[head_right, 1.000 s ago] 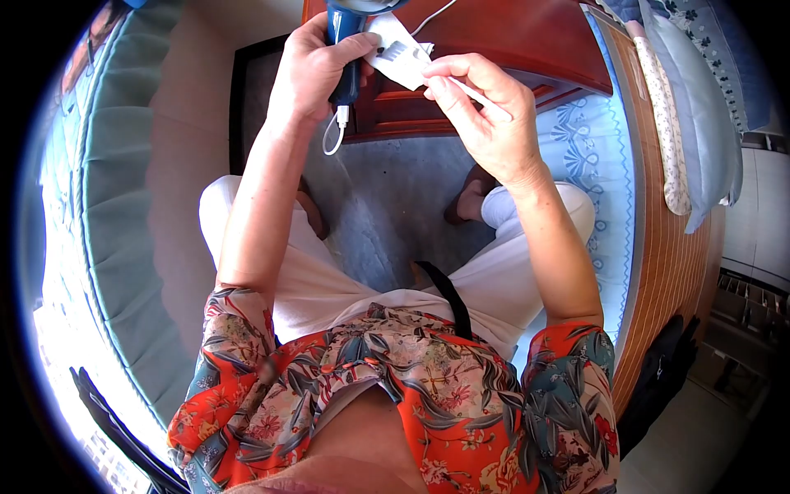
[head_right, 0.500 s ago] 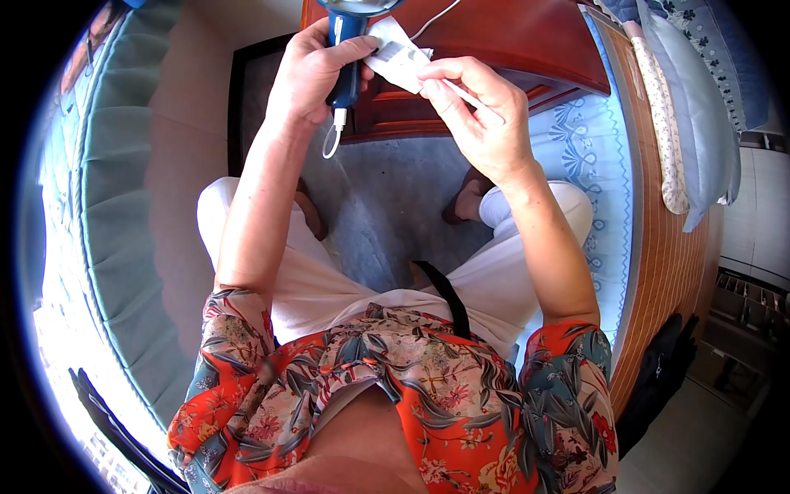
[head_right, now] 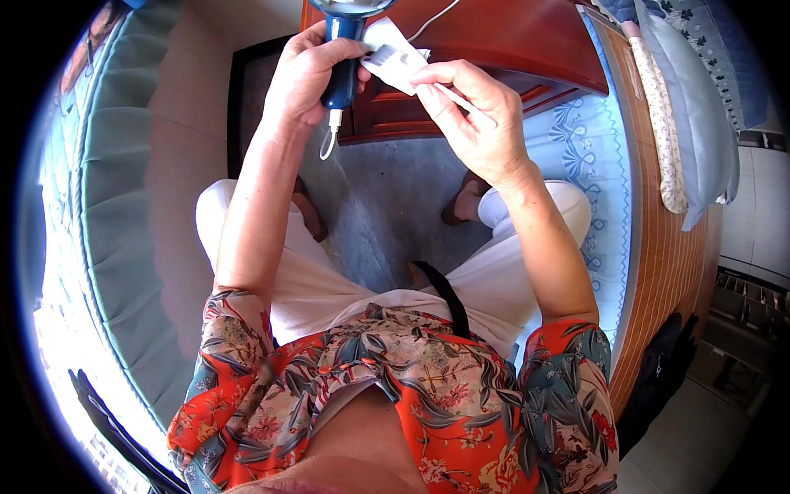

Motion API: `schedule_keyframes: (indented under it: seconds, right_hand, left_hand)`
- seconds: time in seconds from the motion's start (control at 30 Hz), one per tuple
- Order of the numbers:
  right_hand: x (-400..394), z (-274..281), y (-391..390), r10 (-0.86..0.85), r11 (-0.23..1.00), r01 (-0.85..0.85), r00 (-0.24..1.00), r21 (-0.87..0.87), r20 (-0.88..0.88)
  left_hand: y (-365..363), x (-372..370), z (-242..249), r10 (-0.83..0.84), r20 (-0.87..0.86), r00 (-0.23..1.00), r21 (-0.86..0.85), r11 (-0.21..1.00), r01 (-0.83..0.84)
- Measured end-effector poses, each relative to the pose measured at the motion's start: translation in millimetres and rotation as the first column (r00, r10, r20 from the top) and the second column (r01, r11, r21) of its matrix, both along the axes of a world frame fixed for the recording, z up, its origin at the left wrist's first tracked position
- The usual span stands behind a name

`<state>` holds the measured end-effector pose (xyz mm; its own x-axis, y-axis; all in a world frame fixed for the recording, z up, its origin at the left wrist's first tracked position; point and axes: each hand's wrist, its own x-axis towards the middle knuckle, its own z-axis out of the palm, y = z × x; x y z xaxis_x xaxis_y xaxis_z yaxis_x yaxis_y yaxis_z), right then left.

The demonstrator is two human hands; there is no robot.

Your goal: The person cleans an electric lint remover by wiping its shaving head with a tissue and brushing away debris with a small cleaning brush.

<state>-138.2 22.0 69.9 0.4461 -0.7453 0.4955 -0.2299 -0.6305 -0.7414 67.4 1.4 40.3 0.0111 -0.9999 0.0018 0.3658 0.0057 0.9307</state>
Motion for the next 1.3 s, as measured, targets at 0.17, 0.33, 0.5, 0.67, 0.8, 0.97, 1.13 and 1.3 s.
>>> schedule_keyframes:
  seconds: [0.17, 0.33, 0.5, 0.67, 0.8, 0.97, 1.13, 1.3]
  right_hand:
    - [1.1, 0.3, -1.3, 0.001, 0.999, -0.002, 1.000, -0.041, -0.029]
    - [1.9, 2.2, 1.1, 0.001, 0.999, -0.002, 0.999, -0.036, -0.044]
    - [-0.3, 2.0, 0.2, -0.011, 0.997, 0.004, 0.996, -0.074, -0.087]
    - [-2.3, 3.1, 1.1, -0.018, 0.997, 0.009, 0.994, -0.082, -0.105]
    - [-2.8, -0.5, 2.0, -0.010, 0.996, 0.004, 0.998, -0.088, -0.066]
    - [-4.2, -4.7, 4.4, 0.003, 0.999, -0.002, 1.000, -0.033, 0.015]
    - [-2.6, -4.3, 5.6, 0.001, 1.000, 0.000, 0.999, -0.024, 0.053]
    - [-3.0, -4.6, 4.1, 0.005, 0.999, -0.004, 1.000, -0.043, 0.020]
  left_hand:
    - [0.9, 1.7, 0.4, 0.008, -0.001, 1.000, -0.017, 1.000, -0.008]
    - [-0.7, 3.1, -2.4, -0.001, -0.004, 1.000, -0.024, 1.000, 0.001]
    - [-1.6, 3.5, -3.9, -0.026, 0.014, 1.000, -0.045, 0.999, 0.026]
    - [-1.4, 0.6, -3.1, -0.027, 0.051, 0.998, -0.074, 0.997, 0.030]
    - [0.1, -0.1, 0.4, -0.033, 0.047, 0.998, -0.072, 0.997, 0.037]
    - [2.0, 0.1, 5.9, -0.041, 0.018, 0.999, -0.029, 0.999, 0.041]
    - [1.6, 2.6, 6.2, -0.029, 0.009, 1.000, -0.031, 0.999, 0.029]
    - [0.6, 3.2, 5.6, -0.030, -0.023, 0.999, -0.018, 0.999, 0.030]
